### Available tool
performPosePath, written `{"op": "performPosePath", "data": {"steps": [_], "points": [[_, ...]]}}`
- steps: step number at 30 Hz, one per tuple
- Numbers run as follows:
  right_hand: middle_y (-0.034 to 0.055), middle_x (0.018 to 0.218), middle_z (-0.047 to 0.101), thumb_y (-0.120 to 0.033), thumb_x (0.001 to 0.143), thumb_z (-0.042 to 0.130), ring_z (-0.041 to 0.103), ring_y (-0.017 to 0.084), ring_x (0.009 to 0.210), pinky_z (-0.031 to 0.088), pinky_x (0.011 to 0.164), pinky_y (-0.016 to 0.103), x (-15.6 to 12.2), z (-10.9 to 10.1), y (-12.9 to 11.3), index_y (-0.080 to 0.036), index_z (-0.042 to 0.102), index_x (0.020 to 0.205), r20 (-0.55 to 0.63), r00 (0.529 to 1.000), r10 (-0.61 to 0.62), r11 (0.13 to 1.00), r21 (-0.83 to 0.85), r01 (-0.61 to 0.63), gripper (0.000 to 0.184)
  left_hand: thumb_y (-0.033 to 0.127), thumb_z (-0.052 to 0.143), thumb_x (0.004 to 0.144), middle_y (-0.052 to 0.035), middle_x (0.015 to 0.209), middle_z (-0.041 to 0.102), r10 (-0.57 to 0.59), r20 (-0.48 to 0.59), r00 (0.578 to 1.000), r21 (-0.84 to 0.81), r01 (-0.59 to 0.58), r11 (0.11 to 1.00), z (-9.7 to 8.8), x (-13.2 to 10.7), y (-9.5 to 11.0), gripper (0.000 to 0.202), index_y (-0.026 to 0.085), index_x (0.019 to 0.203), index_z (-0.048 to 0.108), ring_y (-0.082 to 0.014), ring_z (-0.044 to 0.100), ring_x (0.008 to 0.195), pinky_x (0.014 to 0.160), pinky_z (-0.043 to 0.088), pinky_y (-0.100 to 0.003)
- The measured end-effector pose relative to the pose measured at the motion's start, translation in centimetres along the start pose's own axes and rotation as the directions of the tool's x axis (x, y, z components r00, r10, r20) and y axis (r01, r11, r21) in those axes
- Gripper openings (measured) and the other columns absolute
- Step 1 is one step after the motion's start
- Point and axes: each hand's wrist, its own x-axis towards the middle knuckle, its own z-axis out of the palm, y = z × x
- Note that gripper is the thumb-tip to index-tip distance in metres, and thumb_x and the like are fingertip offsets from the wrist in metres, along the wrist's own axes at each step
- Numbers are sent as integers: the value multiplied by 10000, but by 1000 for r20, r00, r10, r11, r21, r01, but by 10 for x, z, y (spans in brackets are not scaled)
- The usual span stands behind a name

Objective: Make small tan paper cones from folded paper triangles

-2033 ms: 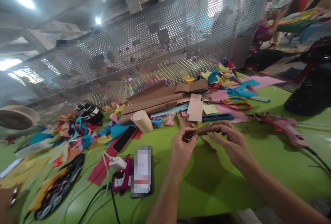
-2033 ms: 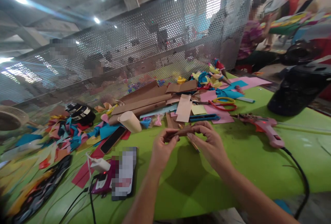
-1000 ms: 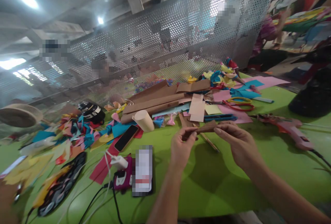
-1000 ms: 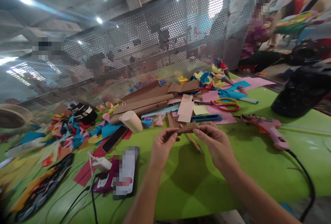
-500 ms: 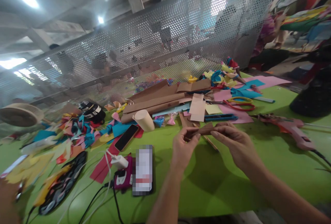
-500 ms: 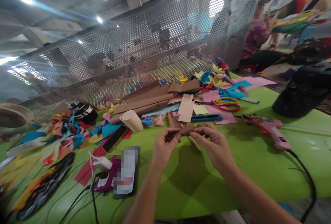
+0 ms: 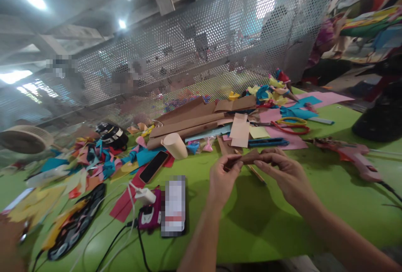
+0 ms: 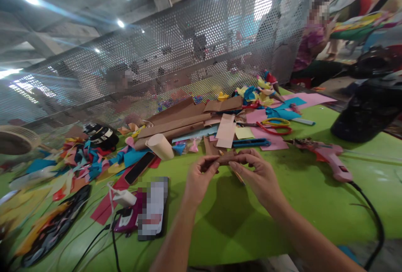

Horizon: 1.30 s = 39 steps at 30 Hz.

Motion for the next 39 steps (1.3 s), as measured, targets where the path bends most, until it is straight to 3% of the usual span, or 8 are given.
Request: {"op": "performPosePath", "data": {"steps": [10, 17, 22, 34, 39], "points": [[60, 893, 640, -566, 757, 755, 594, 268, 911, 467, 821, 412, 2, -1, 2, -287, 752, 724, -55, 998, 18, 998, 59, -15, 282, 389, 708, 832, -55, 907, 758, -39, 6, 999, -25, 39, 999, -3, 1, 3, 282, 189, 1021, 771, -126, 649, 652, 653, 539, -258], [52, 871, 624, -588, 682, 803, 571, 255, 878, 451, 771, 380, 3, -1, 0, -280, 762, 710, -129, 990, 57, 992, 118, -42, 312, 419, 729, 802, -88, 916, 764, -30, -36, 999, -117, 25, 993, -4, 3, 4, 291, 174, 953, 771, -183, 695, 812, 659, 568, -266], [30, 868, 603, -561, 629, 831, 557, 236, 867, 424, 764, 353, 4, -1, 0, -254, 759, 700, -180, 980, 87, 985, 163, -58, 323, 444, 740, 785, -91, 853, 752, -53, -76, 996, -157, 41, 987, -6, 4, 6, 320, 153, 920, 749, -196, 711, 817, 648, 560, -264], [40, 853, 601, -523, 623, 839, 545, 236, 872, 412, 768, 352, 4, 0, -3, -237, 751, 669, -189, 977, 96, 984, 169, -64, 302, 412, 762, 763, -35, 730, 701, -63, -72, 995, -77, 57, 995, -6, 3, 4, 272, 158, 825, 686, -150, 657, 701, 675, 536, -272], [36, 873, 610, -519, 682, 816, 552, 237, 885, 412, 782, 357, 3, -2, 1, -263, 763, 717, -158, 985, 73, 989, 140, -50, 263, 419, 753, 767, -38, 734, 696, -62, -67, 996, -78, 56, 995, -6, 3, 2, 278, 158, 834, 684, -155, 660, 712, 678, 535, -274]]}}
